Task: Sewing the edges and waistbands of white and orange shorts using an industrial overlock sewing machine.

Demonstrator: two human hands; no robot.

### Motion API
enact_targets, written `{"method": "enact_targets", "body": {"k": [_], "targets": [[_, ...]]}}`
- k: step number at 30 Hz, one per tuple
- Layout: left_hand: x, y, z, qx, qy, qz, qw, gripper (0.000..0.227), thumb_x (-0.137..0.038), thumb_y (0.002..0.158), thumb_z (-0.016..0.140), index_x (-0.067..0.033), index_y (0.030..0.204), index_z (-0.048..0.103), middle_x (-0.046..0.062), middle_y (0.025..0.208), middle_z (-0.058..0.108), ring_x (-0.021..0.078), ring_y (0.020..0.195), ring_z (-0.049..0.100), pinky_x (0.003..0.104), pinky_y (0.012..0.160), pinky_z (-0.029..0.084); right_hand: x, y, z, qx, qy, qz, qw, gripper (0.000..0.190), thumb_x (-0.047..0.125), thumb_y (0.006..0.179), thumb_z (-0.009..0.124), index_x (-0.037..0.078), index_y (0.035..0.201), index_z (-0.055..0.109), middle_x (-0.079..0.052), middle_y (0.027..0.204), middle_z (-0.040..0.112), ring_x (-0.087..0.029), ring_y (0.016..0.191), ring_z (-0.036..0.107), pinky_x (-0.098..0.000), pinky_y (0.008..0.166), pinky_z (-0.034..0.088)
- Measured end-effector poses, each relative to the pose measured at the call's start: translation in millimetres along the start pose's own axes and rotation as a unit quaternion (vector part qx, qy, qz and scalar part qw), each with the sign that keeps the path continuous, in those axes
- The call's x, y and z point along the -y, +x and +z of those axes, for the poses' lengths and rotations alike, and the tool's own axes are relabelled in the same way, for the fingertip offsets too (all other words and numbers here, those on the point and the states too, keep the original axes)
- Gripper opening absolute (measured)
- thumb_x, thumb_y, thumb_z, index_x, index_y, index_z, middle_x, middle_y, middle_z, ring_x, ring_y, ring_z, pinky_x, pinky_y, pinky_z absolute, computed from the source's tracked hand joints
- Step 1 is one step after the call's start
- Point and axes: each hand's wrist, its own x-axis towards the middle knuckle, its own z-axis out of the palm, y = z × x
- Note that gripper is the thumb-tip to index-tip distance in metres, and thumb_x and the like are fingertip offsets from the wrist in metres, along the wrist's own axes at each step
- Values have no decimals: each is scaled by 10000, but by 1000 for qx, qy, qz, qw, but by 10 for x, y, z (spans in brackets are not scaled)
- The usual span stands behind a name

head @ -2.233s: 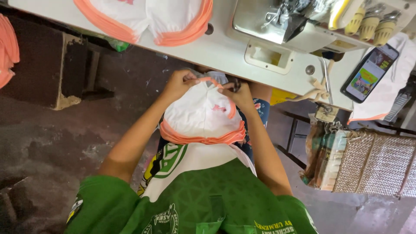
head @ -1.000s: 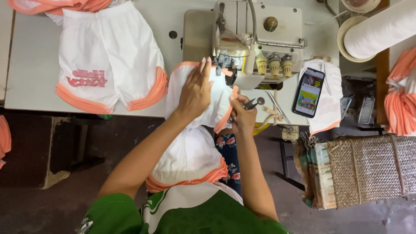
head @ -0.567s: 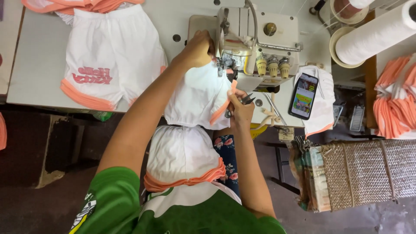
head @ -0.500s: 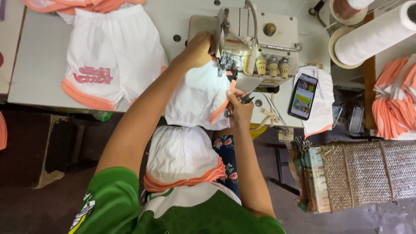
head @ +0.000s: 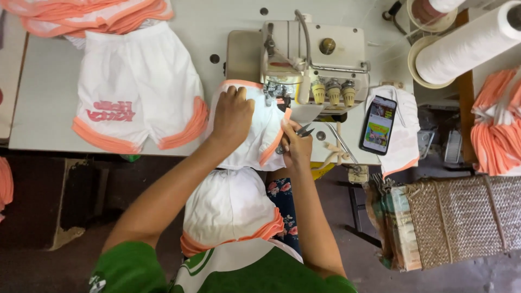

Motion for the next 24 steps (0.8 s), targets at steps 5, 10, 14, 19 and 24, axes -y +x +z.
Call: {"method": "enact_targets", "body": {"k": [5,10,14,19,24], "targets": [[-376,-44,552,-74,-206,-74,973,51,-318,822,744,-303,849,784,-17,656,503,249,700,554,426,665,440,29,-2,29,8,27,24,999,296,112,905,805,-129,1057,723,-57,561,514,-61,269,376,-181,331,307],[-295,-373,75,-194,-162,-183,950,614,-370,908,832,-30,1373,620,270,1376,542,465,1272,519,593,1066,391,46,108,-45,-2,70,52,996,224,123,901,809,-75,957,721,-107,612,549,-76,261,397,-203,336,319],[133,-1092,-183,239,-352,-393,815,663,-189,898,738,15,1465,460,292,1335,616,511,1252,568,616,1080,443,111,111,-108,35,92,89,991,194,95,900,809,-68,916,703,-92,609,528,-70,261,414,-184,337,304],[46,-738,-626,121,-142,-170,968,648,11,823,697,-27,1450,538,250,1407,554,449,1354,437,664,1141,269,152,-57,-20,66,62,119,989,179,78,867,799,-48,943,699,-184,758,676,-48,295,358,-421,562,658],[-166,-479,9,48,-128,59,989,660,-100,847,668,-98,1486,500,115,1559,490,322,1519,319,671,1196,183,-110,-68,-10,67,46,83,993,215,73,876,781,-107,936,681,-237,844,715,-30,305,326,-461,604,679]]}}
